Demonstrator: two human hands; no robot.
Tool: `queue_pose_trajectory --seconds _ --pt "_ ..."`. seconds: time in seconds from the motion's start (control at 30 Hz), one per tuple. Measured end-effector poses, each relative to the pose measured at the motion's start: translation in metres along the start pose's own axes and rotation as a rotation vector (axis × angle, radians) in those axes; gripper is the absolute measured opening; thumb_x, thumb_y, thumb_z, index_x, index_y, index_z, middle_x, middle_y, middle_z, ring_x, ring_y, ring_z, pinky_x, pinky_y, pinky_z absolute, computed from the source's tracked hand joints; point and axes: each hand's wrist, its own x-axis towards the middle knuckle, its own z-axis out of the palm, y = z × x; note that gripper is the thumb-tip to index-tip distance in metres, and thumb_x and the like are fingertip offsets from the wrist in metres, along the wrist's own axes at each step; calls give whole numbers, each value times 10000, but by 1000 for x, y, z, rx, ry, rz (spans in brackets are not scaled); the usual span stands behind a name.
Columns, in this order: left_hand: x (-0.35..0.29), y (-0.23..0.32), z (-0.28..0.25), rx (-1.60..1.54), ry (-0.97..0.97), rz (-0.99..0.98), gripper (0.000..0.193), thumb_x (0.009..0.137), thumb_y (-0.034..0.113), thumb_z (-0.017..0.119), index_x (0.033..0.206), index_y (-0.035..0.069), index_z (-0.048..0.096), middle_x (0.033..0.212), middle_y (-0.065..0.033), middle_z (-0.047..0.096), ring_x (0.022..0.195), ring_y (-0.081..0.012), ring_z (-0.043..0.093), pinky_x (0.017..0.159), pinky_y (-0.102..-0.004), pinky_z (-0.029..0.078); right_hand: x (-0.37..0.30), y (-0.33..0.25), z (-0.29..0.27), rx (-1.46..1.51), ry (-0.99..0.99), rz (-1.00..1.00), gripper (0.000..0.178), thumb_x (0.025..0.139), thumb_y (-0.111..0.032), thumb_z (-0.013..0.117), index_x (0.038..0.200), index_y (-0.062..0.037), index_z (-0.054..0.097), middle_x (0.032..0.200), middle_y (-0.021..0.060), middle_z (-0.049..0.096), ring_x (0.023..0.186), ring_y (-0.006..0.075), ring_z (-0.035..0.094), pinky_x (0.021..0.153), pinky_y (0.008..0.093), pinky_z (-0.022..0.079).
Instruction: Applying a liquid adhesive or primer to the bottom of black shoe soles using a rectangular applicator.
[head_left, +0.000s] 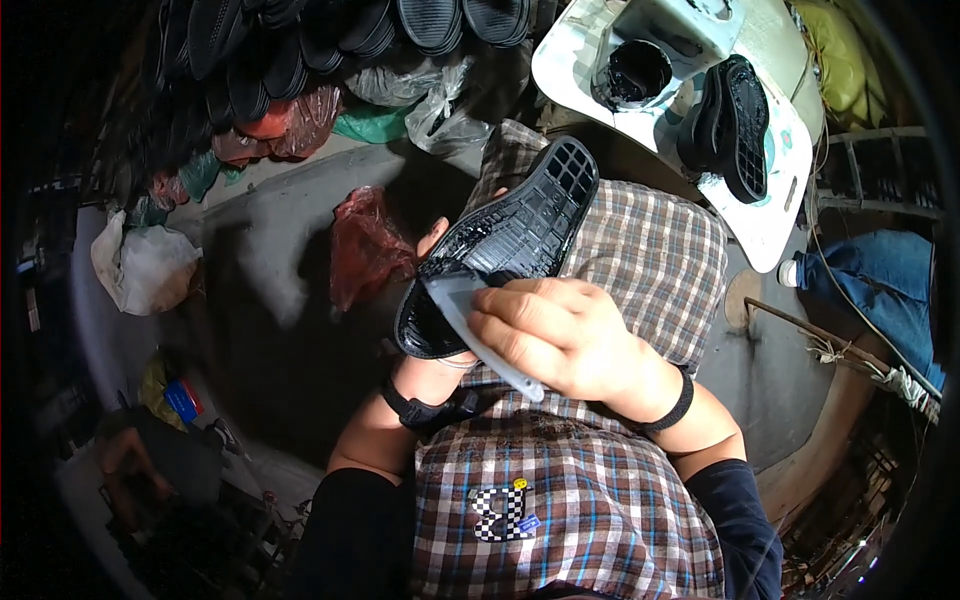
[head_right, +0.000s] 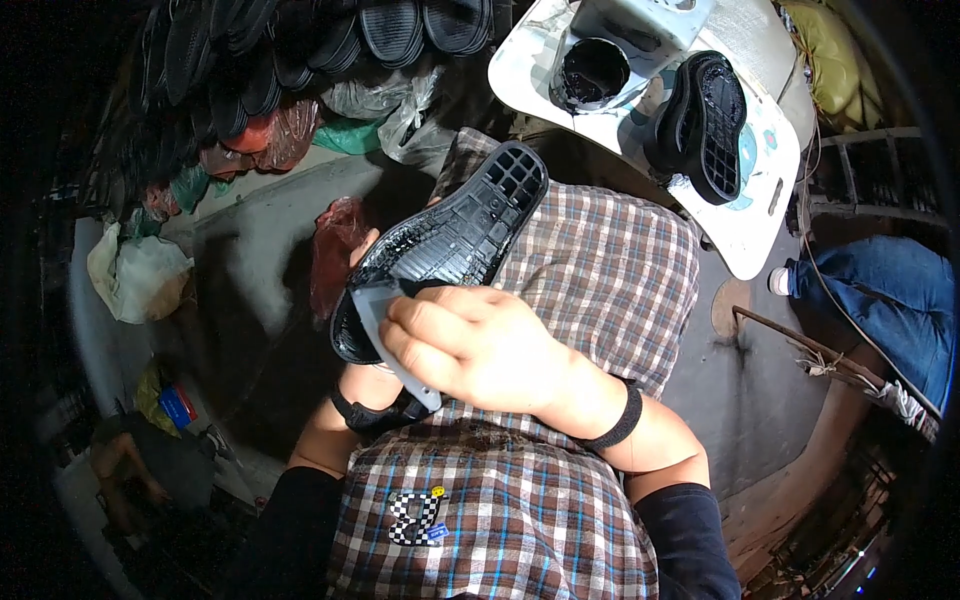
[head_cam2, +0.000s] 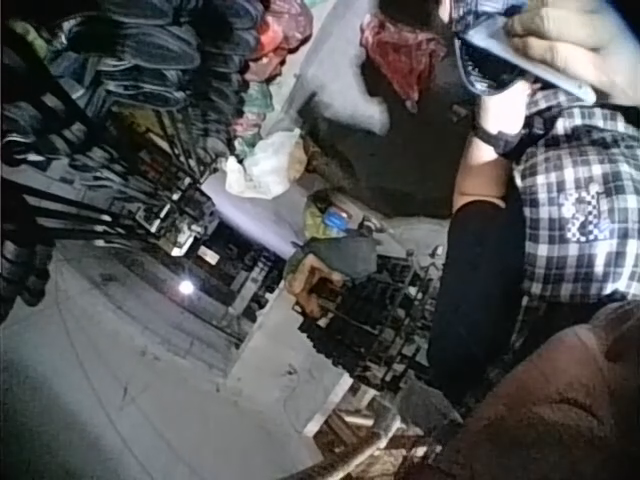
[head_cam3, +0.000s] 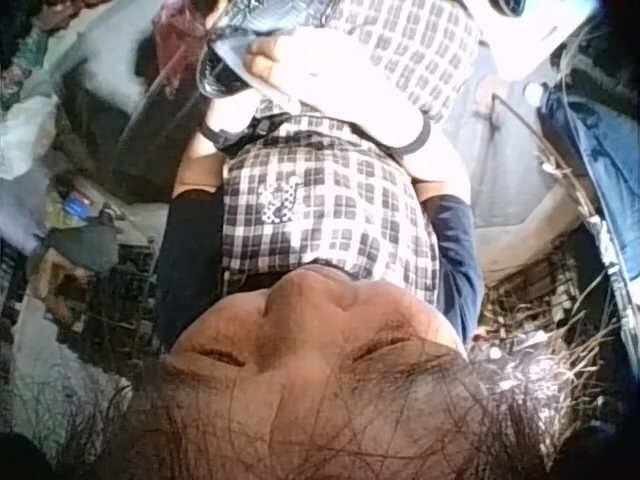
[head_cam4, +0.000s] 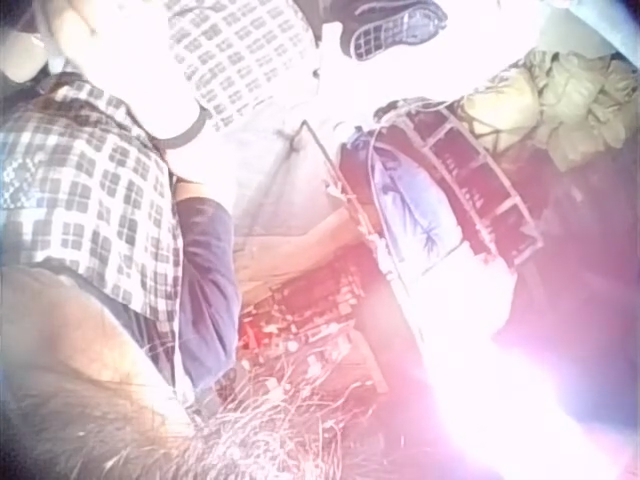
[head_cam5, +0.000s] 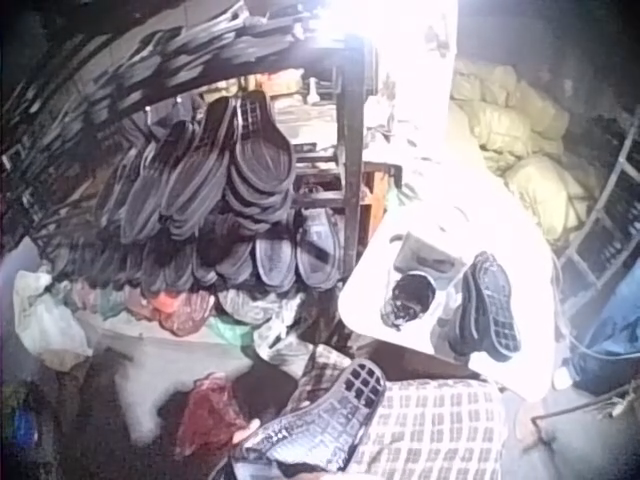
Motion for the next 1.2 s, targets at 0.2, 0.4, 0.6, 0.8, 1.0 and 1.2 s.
queue_pose_trajectory --seconds 0.2,0.4,0.6,0.8,1.0,1.2 --pt "-4 1 -13 -12 -16 21 648 955 520 329 1400 59 430 1373 -194 493 1210 -335 522 1045 -465 414 -12 28 -17 -38 -69 149 331 721 -92 634 1048 -46 618 1038 95 638 833 250 650 670 337 552" --pt "-4 3 -3 99 -10 51 667 953 522 340 1439 65 369 1388 -211 469 1250 -379 484 1020 -634 380 -29 52 -29 -153 -64 274 350 700 -57 645 1049 -57 615 1029 98 645 871 291 650 727 370 555" --pt "-11 13 -9 -43 50 63 667 925 523 411 1437 95 380 1391 -236 458 1235 -428 489 944 -681 421 -26 75 -31 -132 -115 305 341 689 -30 605 1029 -51 605 1009 107 640 887 335 637 748 394 549" --pt "-9 23 -22 85 -23 50 687 923 524 429 1439 75 370 1409 -227 445 1251 -439 474 951 -680 418 -16 60 -24 -2 -173 185 334 695 -51 639 1029 -60 620 983 90 650 893 283 649 724 357 559" --pt "-12 24 -16 127 -51 86 699 935 496 463 1450 45 321 1405 -167 471 1256 -358 495 964 -610 463 -25 95 -39 -147 -93 270 408 638 10 655 1039 -51 620 1008 107 653 912 317 645 759 373 553" --pt "-10 30 -30 56 -83 64 730 924 559 436 1463 77 338 1479 -144 387 1335 -425 378 987 -694 372 -23 110 -44 -52 -93 379 487 584 46 673 1057 -62 630 1001 117 653 911 331 642 790 372 546"
